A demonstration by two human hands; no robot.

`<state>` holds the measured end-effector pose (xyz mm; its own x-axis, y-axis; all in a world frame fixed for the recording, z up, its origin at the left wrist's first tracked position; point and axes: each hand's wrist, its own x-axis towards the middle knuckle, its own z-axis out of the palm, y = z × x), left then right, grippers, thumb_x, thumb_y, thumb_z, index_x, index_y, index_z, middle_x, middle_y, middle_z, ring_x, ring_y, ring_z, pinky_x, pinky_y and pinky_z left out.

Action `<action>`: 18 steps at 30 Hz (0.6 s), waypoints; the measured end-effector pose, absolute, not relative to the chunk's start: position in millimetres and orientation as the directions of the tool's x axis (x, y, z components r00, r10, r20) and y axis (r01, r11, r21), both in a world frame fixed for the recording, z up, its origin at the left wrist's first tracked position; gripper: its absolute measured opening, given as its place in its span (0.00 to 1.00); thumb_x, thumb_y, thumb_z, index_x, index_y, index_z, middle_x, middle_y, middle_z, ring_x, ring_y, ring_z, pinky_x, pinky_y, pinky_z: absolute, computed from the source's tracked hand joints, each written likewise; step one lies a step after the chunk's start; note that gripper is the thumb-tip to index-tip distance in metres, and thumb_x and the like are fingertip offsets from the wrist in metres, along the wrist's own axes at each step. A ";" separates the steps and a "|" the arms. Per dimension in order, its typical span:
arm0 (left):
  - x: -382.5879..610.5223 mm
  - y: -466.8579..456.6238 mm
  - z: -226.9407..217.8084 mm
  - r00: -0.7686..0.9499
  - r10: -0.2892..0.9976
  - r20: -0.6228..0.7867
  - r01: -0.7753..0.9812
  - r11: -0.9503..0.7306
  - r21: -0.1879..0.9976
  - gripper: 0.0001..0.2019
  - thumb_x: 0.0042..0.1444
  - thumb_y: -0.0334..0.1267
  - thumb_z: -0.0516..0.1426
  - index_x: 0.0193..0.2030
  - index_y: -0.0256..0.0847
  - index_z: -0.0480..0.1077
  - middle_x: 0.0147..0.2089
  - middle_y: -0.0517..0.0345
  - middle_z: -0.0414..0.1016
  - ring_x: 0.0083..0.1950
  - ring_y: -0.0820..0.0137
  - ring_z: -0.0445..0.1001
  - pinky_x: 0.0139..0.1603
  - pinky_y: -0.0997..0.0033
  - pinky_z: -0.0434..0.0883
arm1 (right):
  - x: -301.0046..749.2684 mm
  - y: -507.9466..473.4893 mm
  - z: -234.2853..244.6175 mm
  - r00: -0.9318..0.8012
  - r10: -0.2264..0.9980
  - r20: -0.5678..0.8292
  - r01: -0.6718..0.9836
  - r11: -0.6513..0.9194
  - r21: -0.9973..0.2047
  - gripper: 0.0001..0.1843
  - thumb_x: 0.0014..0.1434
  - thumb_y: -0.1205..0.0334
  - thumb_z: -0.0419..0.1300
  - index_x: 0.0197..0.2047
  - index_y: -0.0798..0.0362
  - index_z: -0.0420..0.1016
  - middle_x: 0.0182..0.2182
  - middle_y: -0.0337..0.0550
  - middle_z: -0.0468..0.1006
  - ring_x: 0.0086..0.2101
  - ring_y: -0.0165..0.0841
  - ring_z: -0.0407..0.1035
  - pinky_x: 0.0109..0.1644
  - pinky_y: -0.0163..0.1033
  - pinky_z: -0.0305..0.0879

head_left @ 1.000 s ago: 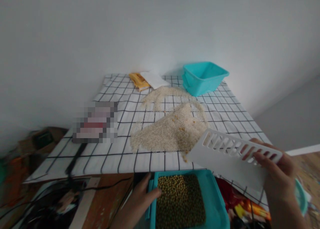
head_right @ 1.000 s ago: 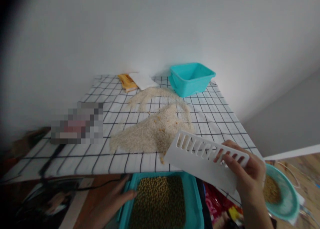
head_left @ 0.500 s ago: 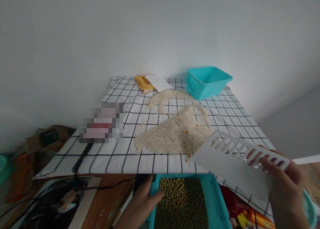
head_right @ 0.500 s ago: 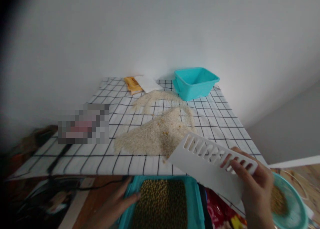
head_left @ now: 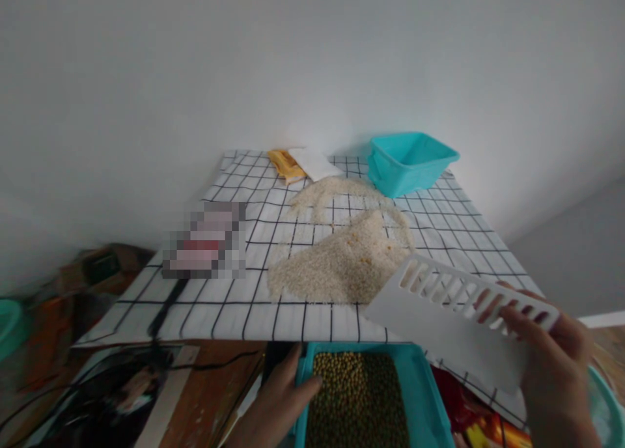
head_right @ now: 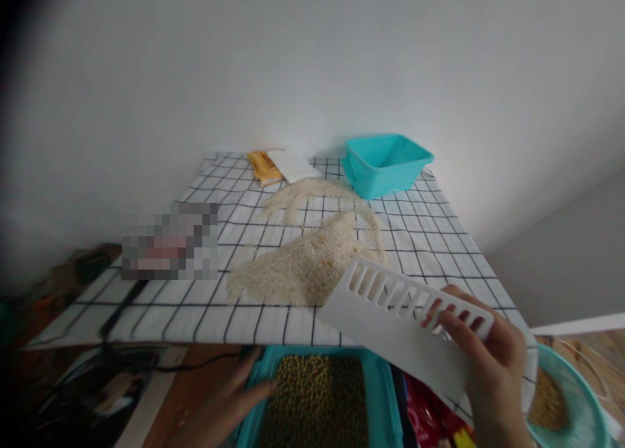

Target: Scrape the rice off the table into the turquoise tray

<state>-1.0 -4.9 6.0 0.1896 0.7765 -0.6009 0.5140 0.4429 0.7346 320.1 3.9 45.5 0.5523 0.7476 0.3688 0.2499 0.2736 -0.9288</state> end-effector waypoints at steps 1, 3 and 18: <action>-1.2 -4.9 5.8 0.182 0.771 -0.610 0.522 0.450 0.725 0.34 0.49 0.44 0.49 0.64 0.32 0.59 0.67 0.43 0.63 0.68 0.54 0.58 0.68 0.55 0.53 | 322.9 2.6 45.1 0.583 0.718 0.381 0.260 0.279 -0.924 0.09 0.40 0.58 0.71 0.24 0.51 0.78 0.25 0.40 0.79 0.26 0.37 0.72 0.28 0.39 0.64; -1.5 -4.7 5.6 0.193 0.770 -0.609 0.518 0.446 0.729 0.35 0.50 0.44 0.49 0.65 0.31 0.58 0.68 0.43 0.62 0.68 0.54 0.59 0.68 0.56 0.53 | 327.8 -1.4 45.1 0.615 0.690 0.382 0.253 0.286 -0.924 0.09 0.39 0.59 0.72 0.26 0.50 0.79 0.25 0.39 0.78 0.26 0.37 0.72 0.28 0.40 0.63; -3.4 -6.1 -4.9 0.217 0.795 -0.567 0.491 0.413 0.767 0.34 0.50 0.43 0.49 0.65 0.33 0.60 0.67 0.48 0.65 0.68 0.56 0.59 0.67 0.61 0.56 | 317.8 -15.5 48.7 0.666 0.727 0.166 0.242 0.000 -0.970 0.16 0.43 0.53 0.70 0.34 0.53 0.80 0.34 0.43 0.81 0.35 0.42 0.74 0.30 0.39 0.66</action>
